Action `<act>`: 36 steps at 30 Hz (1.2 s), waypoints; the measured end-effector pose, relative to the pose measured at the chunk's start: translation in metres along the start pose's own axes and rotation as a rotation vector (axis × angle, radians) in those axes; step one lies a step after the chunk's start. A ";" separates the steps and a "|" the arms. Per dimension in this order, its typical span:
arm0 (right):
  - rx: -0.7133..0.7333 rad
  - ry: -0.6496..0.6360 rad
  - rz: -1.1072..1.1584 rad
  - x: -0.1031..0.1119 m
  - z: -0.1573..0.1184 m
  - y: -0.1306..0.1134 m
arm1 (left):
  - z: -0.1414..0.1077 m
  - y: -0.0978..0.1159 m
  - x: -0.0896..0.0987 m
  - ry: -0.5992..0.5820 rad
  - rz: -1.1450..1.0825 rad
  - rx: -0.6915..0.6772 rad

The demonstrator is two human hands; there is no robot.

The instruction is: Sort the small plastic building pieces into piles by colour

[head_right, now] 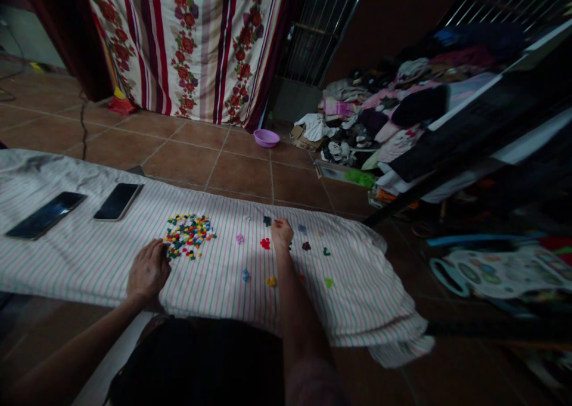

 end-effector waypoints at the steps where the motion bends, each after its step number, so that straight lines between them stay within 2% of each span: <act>1: -0.021 -0.017 -0.008 -0.002 0.002 0.001 | 0.000 0.000 0.000 0.002 0.005 -0.002; 6: -0.067 -0.088 -0.037 -0.010 0.006 0.003 | 0.000 0.001 0.001 0.018 0.025 -0.005; 15: 0.005 -0.202 -0.172 -0.019 0.004 -0.001 | 0.001 0.002 0.002 -0.003 0.046 -0.016; 28: 0.085 -0.174 -0.221 -0.023 0.000 -0.008 | 0.002 0.001 0.002 -0.012 0.020 0.029; 36: 0.056 -0.143 -0.117 -0.026 0.009 0.005 | 0.000 -0.004 0.001 0.003 -0.036 0.083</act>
Point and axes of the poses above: each hand's wrist, its own z-axis towards the middle knuckle, its own x-axis out of the back of the hand, y = z × x, the point moved 8 cm from there along z, towards the middle knuckle, and after that the axes turned 5 degrees about y, right-handed, at the moved point
